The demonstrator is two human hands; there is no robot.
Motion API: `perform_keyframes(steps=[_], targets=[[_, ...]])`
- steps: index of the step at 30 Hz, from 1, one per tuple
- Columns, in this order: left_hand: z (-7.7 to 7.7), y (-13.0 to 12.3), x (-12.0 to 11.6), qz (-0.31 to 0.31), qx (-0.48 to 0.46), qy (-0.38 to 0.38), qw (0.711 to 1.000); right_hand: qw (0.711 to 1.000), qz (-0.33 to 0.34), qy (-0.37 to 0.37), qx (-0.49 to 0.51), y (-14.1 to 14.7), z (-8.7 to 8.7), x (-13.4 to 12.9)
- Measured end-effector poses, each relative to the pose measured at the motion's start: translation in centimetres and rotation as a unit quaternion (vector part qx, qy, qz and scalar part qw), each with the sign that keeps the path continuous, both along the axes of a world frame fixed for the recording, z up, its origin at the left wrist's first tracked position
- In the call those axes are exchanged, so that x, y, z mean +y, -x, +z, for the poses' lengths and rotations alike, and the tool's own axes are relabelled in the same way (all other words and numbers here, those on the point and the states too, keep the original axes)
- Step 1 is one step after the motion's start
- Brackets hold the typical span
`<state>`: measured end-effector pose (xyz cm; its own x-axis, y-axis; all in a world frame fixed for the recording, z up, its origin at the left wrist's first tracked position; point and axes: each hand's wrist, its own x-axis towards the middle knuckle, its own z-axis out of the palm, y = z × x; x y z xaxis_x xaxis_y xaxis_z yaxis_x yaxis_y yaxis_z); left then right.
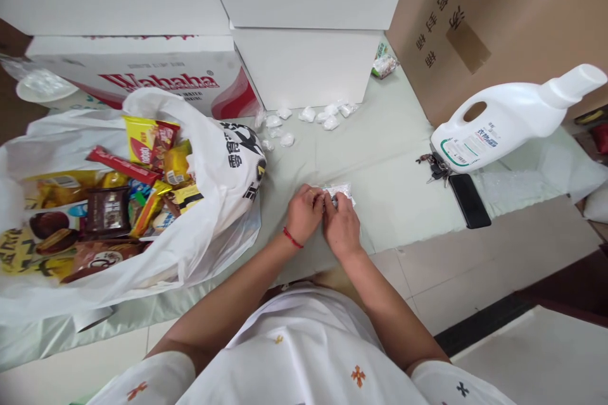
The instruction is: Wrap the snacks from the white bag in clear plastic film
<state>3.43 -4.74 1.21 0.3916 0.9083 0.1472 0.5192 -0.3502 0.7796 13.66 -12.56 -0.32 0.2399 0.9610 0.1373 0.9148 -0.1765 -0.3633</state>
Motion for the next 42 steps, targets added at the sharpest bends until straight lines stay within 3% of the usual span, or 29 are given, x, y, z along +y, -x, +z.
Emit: perform_keyframes(steps=[4, 6, 10, 14, 18, 21, 23, 25, 28, 32, 35, 38, 42], targets=[[-0.3, 0.3, -1.0, -0.043, 0.072, -0.096, 0.992, 0.999, 0.004, 0.040, 0.026, 0.4, 0.6, -0.8], [-0.7, 0.7, -1.4, -0.063, 0.064, -0.137, 0.987, 0.998, 0.013, 0.052, 0.033, 0.6, 0.7, -1.6], [-2.0, 0.5, -2.0, -0.137, 0.029, -0.155, 0.978, 0.997, 0.040, 0.032, 0.061, -0.1, 0.5, -3.0], [-1.7, 0.2, -2.0, -0.202, 0.124, -0.159, 0.958, 0.991, 0.060, 0.030, 0.120, -1.5, 0.6, -3.6], [-0.8, 0.8, -1.5, -0.265, 0.180, -0.157, 0.934, 0.961, 0.073, 0.006, 0.266, -3.0, 0.9, -3.8], [-1.0, 1.1, -1.1, -0.285, 0.183, -0.163, 0.927, 0.921, -0.020, -0.031, 0.389, -4.9, 1.0, -3.4], [-1.6, 0.8, -0.8, -0.270, 0.186, -0.158, 0.931, 0.897, -0.084, -0.076, 0.428, -6.7, 0.9, -2.7], [-2.2, 0.4, -0.3, -0.251, 0.187, -0.145, 0.939, 0.895, -0.098, -0.093, 0.425, -8.6, 0.8, -1.8], [-2.3, 0.0, 0.8, -0.223, 0.148, -0.113, 0.957, 0.896, -0.044, -0.063, 0.437, -10.3, 0.7, -0.6], [-0.4, 0.3, 1.9, -0.129, -0.057, 0.022, 0.990, 0.839, 0.039, -0.048, 0.541, -8.5, 0.8, 1.0], [1.0, 0.7, 1.7, -0.099, -0.235, 0.195, 0.947, 0.788, 0.042, -0.056, 0.612, -5.2, 0.9, 2.5], [1.1, 0.9, 1.1, -0.027, -0.319, 0.253, 0.913, 0.757, -0.036, -0.103, 0.644, -2.1, 0.8, 3.7], [0.4, 1.0, 0.1, 0.055, -0.371, 0.334, 0.865, 0.810, -0.078, -0.115, 0.569, 0.5, 1.1, 3.8]])
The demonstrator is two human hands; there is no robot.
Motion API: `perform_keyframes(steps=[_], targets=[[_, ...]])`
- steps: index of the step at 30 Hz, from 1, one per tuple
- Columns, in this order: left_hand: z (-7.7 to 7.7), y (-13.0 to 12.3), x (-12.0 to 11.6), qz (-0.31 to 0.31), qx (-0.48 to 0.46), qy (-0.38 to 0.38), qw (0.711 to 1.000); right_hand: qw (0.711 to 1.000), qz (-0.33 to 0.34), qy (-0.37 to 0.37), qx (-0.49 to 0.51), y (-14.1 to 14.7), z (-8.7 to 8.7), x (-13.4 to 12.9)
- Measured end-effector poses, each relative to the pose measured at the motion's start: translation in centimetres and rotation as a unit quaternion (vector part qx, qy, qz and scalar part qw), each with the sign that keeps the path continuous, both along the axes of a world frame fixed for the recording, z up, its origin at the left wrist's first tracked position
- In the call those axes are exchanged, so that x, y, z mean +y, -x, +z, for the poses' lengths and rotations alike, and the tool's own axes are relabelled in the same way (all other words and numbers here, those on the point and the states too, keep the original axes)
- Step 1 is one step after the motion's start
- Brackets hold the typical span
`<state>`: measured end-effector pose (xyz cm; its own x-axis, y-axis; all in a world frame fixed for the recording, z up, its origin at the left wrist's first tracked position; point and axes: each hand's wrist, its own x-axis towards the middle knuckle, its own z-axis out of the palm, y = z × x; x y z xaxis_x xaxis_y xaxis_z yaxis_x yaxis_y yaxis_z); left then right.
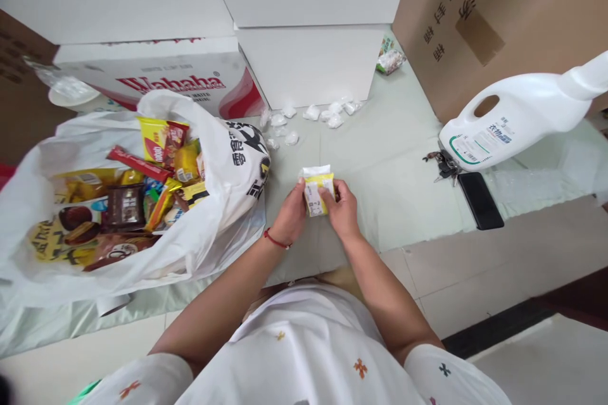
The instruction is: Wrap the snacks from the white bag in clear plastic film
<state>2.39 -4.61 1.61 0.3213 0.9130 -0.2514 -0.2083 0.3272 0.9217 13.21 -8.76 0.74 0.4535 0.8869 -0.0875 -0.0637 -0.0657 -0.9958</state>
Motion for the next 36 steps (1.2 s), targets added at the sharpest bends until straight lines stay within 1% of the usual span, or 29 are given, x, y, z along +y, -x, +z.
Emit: perform_keyframes(steps=[2, 4, 6, 8, 10, 12, 13, 15, 16, 17, 20, 21, 22, 23, 25, 27, 28, 30, 33, 35, 36], targets=[[-0.1, -0.1, -0.5, 0.025, -0.019, 0.015, 0.999, 0.999, 0.012, -0.005, -0.041, 0.8, 0.3, -0.3], [-0.1, -0.4, -0.8, 0.066, -0.022, 0.001, 0.998, 0.998, 0.023, -0.010, -0.062, 1.3, 0.4, -0.6], [-0.1, -0.6, -0.9, 0.098, -0.026, 0.003, 0.995, 0.996, 0.014, 0.002, -0.093, 1.4, 0.3, -0.9], [-0.1, -0.7, -0.7, 0.123, -0.034, 0.034, 0.991, 0.991, 0.009, 0.025, -0.128, 1.2, -0.1, -1.2], [-0.1, -0.4, -0.3, 0.130, -0.037, 0.068, 0.988, 0.990, 0.046, 0.048, -0.124, 0.8, -0.5, -1.7], [0.1, 0.2, 0.2, 0.092, -0.044, 0.090, 0.991, 0.991, 0.090, 0.059, -0.077, 0.5, -0.7, -2.2], [0.2, 0.6, 0.4, 0.062, -0.050, 0.097, 0.992, 0.992, 0.096, 0.063, -0.048, 0.5, -0.7, -2.4], [0.3, 1.3, 0.6, 0.016, -0.063, 0.112, 0.991, 0.994, 0.082, 0.074, 0.004, 0.5, -0.5, -2.5], [0.3, 1.5, 0.7, 0.011, -0.068, 0.120, 0.990, 0.993, 0.077, 0.081, 0.023, 0.6, -0.3, -2.6], [0.2, 1.6, 0.7, 0.020, -0.068, 0.127, 0.989, 0.992, 0.078, 0.090, 0.039, 0.7, 0.0, -2.6], [-0.1, 1.7, 0.7, 0.083, -0.059, 0.144, 0.984, 0.985, 0.100, 0.119, 0.080, 1.2, 0.6, -2.6], [-0.1, 1.8, 0.7, 0.089, -0.060, 0.147, 0.983, 0.982, 0.105, 0.128, 0.091, 1.3, 0.8, -2.6], [0.0, 1.9, 0.7, 0.081, -0.064, 0.146, 0.984, 0.980, 0.110, 0.135, 0.101, 1.4, 0.9, -2.7], [0.2, 2.0, 0.9, 0.061, -0.073, 0.143, 0.985, 0.978, 0.113, 0.137, 0.110, 1.4, 1.0, -2.8], [0.7, 2.7, 1.2, -0.004, -0.102, 0.141, 0.985, 0.976, 0.111, 0.125, 0.138, 1.2, 0.9, -3.0], [1.3, 3.6, 1.7, -0.060, -0.137, 0.151, 0.977, 0.969, 0.097, 0.102, 0.201, 0.8, 0.6, -3.3], [1.6, 4.1, 2.0, -0.074, -0.149, 0.158, 0.973, 0.962, 0.087, 0.092, 0.241, 0.5, 0.5, -3.4], [1.7, 4.7, 2.2, -0.076, -0.152, 0.170, 0.971, 0.944, 0.072, 0.082, 0.312, 0.0, 0.1, -3.5], [1.3, 4.8, 1.6, -0.055, -0.127, 0.179, 0.974, 0.923, 0.064, 0.078, 0.373, -0.5, -0.3, -3.8], [0.7, 4.3, 0.9, -0.037, -0.113, 0.163, 0.979, 0.914, 0.053, 0.076, 0.394, -0.6, -0.6, -4.0], [0.4, 4.1, 0.6, -0.018, -0.100, 0.146, 0.984, 0.911, 0.047, 0.077, 0.402, -0.7, -0.7, -4.1]])
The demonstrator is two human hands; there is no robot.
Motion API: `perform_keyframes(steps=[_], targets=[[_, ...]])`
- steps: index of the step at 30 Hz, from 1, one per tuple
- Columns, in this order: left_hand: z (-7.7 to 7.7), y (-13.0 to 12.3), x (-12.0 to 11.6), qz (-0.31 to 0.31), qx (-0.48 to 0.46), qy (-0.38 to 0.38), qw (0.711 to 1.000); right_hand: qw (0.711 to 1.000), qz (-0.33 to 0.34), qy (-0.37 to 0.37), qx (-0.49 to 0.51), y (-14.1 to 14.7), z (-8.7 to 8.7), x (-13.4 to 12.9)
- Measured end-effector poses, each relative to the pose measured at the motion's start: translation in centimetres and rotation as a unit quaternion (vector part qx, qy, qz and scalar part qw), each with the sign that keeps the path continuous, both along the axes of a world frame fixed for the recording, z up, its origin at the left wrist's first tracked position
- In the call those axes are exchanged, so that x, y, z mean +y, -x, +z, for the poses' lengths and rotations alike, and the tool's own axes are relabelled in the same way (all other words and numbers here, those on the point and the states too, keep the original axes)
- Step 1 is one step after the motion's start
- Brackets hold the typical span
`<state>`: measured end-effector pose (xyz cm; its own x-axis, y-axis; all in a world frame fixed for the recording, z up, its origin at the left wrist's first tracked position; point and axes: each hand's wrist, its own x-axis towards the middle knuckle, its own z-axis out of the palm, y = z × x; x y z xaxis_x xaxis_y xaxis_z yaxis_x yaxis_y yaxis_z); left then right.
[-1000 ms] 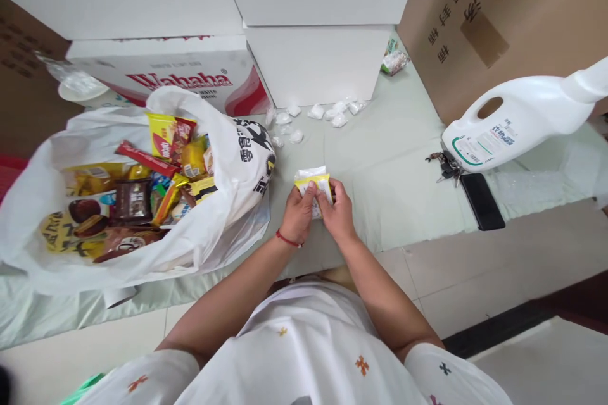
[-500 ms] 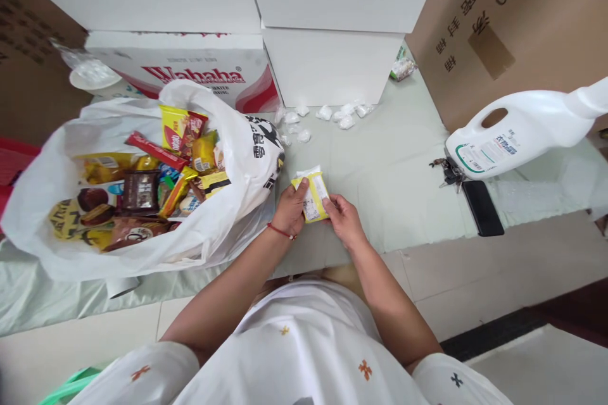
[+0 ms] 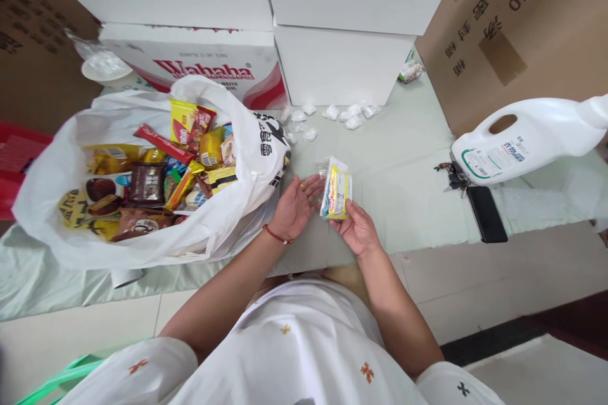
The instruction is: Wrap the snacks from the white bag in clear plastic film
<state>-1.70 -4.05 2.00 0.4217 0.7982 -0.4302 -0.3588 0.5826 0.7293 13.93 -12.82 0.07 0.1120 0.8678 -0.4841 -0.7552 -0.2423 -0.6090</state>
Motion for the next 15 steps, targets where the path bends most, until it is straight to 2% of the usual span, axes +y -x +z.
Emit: perform_keyframes(steps=[3, 5, 7, 9, 12, 15], targets=[[-0.7, -0.4, -0.2, 0.065, 0.090, -0.077, 0.991, 1.000, 0.001, 0.011, 0.016, -0.6, -0.3, -0.4], [-0.8, -0.4, 0.5, 0.091, 0.155, -0.153, 0.972, 0.999, 0.020, 0.015, 0.027, -1.2, -0.5, -0.9], [-0.7, -0.2, 1.8, 0.092, 0.192, -0.243, 0.946, 0.998, 0.045, 0.018, 0.040, -1.8, -0.6, -1.4], [-0.5, -0.1, 3.2, 0.057, 0.197, -0.319, 0.925, 0.996, 0.064, 0.023, 0.051, -2.2, -0.5, -1.8], [-0.7, -0.6, 3.9, -0.003, 0.206, -0.328, 0.922, 0.996, 0.041, 0.022, 0.070, -2.1, -0.3, -2.1], [-1.8, -1.6, 2.3, 0.015, 0.237, -0.280, 0.930, 0.997, -0.033, 0.010, 0.071, -1.1, 0.1, -1.6]])
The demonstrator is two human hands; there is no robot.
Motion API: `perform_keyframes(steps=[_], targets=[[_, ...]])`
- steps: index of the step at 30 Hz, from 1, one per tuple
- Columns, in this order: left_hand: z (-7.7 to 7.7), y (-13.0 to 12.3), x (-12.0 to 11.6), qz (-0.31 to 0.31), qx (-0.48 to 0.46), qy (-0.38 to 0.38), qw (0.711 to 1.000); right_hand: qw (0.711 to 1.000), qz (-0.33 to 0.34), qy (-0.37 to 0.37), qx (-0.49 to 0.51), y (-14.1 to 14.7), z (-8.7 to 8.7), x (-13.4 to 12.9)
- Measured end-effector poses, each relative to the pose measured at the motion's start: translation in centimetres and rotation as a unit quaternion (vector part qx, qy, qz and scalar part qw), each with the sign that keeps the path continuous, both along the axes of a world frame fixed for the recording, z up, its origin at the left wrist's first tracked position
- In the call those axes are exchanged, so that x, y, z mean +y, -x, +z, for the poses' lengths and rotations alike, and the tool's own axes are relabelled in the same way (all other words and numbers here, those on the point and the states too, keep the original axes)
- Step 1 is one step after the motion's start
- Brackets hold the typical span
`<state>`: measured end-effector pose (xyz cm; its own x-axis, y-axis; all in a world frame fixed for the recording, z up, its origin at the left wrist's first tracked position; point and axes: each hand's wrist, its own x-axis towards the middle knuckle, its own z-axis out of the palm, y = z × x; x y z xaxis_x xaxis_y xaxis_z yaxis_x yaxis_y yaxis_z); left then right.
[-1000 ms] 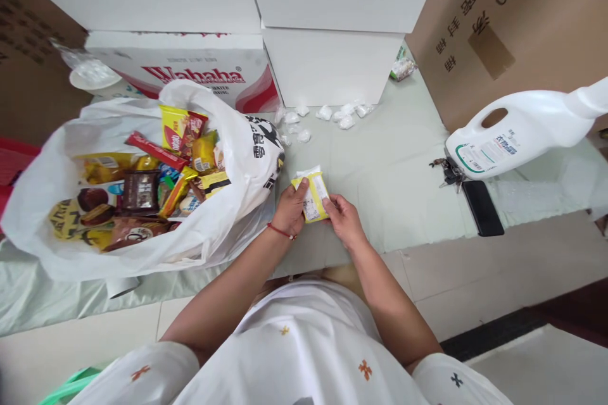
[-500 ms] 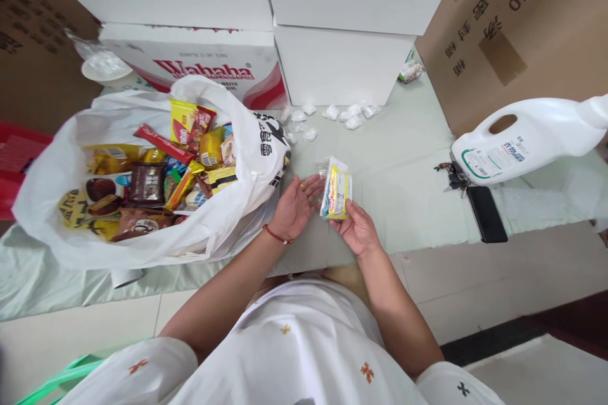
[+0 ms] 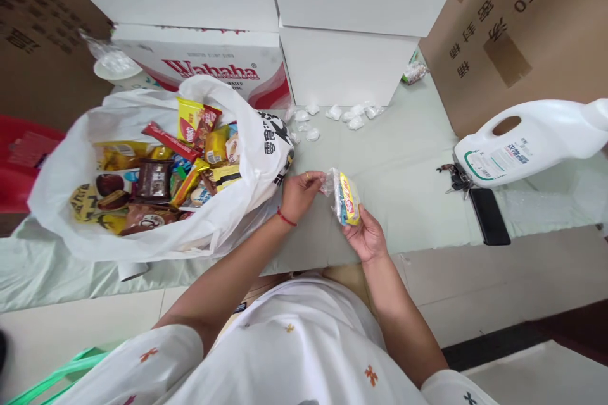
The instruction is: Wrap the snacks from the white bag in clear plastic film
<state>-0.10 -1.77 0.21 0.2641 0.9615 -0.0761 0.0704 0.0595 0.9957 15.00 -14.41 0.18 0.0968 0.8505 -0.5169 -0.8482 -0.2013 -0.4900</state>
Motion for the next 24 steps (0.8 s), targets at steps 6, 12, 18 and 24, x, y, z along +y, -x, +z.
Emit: perform_keyframes(steps=[6, 12, 18, 24], targets=[[0.0, -0.7, -4.1, -0.007, -0.198, 0.126, 0.972, 0.985, -0.051, -0.049, -0.160, 2.9, 0.7, 1.2], [1.6, -1.2, -4.7, 0.044, -0.050, 0.051, 0.996, 0.923, -0.017, -0.058, -0.380, 4.5, 0.6, 1.5], [0.6, -1.7, -5.1, 0.126, 0.030, -0.006, 0.992, 0.929, -0.002, -0.018, -0.370, 4.6, 1.3, 2.9], [0.6, -1.0, -4.5, 0.097, 0.111, -0.079, 0.986, 0.849, -0.024, -0.056, -0.525, 4.8, 0.7, 3.2]])
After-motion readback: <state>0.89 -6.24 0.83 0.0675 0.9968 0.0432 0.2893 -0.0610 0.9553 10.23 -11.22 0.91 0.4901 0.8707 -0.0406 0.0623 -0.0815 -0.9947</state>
